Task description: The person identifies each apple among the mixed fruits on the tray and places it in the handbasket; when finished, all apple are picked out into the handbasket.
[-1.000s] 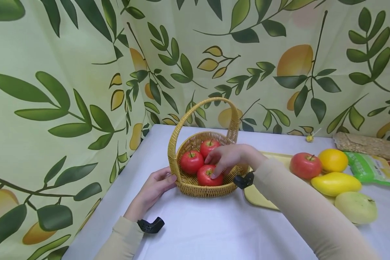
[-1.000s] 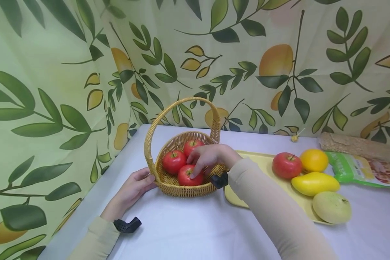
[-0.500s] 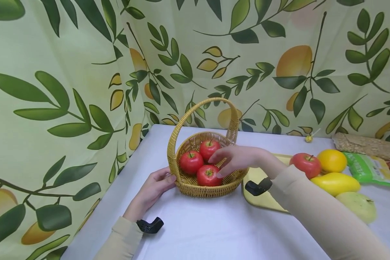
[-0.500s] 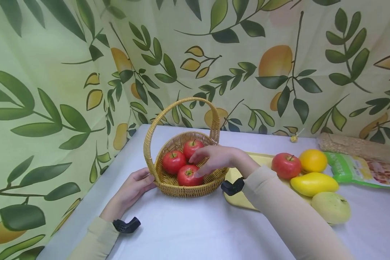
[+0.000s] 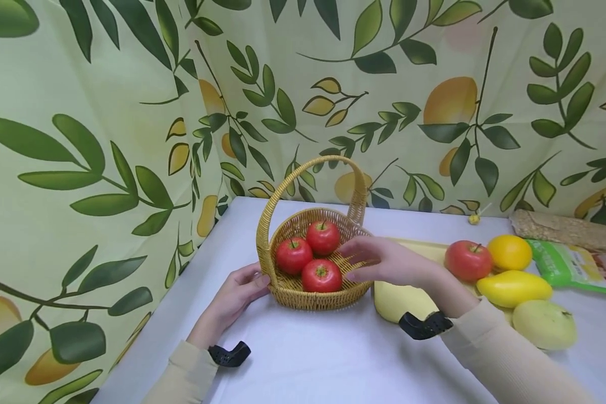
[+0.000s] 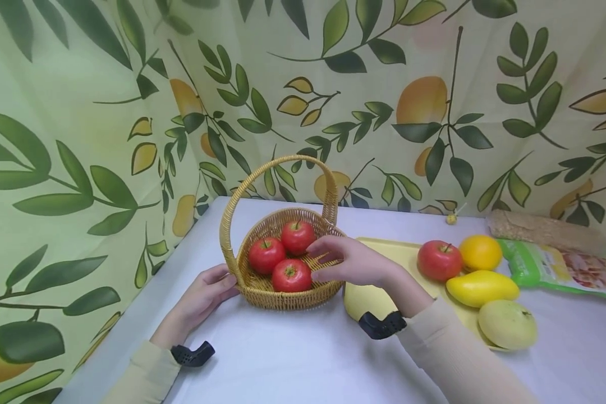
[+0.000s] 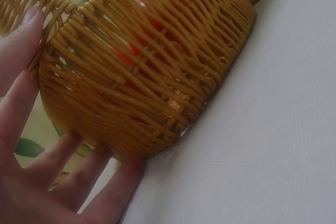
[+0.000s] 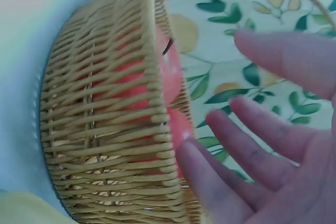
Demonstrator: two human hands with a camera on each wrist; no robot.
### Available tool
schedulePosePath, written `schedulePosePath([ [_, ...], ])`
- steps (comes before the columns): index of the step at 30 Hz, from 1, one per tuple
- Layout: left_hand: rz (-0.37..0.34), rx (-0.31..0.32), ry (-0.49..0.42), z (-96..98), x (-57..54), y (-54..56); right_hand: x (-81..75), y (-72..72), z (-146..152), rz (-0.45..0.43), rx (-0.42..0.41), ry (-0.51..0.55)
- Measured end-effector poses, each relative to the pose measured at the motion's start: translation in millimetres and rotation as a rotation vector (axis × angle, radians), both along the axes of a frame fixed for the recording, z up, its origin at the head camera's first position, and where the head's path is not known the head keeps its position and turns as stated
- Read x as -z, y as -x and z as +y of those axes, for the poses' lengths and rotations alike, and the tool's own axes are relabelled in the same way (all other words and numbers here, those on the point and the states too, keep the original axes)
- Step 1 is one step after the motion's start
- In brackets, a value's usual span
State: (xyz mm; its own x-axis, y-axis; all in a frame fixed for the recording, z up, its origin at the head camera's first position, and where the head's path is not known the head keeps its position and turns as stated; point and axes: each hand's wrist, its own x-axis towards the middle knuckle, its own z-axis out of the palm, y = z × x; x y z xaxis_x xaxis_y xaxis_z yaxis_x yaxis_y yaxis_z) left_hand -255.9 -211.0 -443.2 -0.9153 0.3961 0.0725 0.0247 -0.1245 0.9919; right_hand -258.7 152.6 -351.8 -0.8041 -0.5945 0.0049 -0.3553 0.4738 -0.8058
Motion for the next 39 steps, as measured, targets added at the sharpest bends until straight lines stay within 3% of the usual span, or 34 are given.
schedulePosePath([
  [7,0.019,0.01,0.006,0.0,1.8,0.4,3.3,-30.4,24.6,0.07,0.153,0.108],
  [13,0.01,-0.006,0.004,-0.6,0.7,-0.3,9.6,-40.8,40.6,0.113,0.277,0.093],
  [18,0.012,-0.008,0.005,0.2,1.7,-1.1,21.8,-37.1,56.3,0.173,0.43,0.006],
  [24,0.015,-0.015,0.025,-1.3,0.9,-1.4,31.9,-29.2,72.4,0.18,0.539,-0.025],
  [34,0.029,0.002,0.007,-1.5,-0.9,-1.9,31.9,-30.9,94.2,0.176,0.69,-0.031],
  [39,0.029,0.002,0.008,-0.9,-2.5,-2.3,28.6,-30.0,108.7,0.126,0.736,-0.021],
])
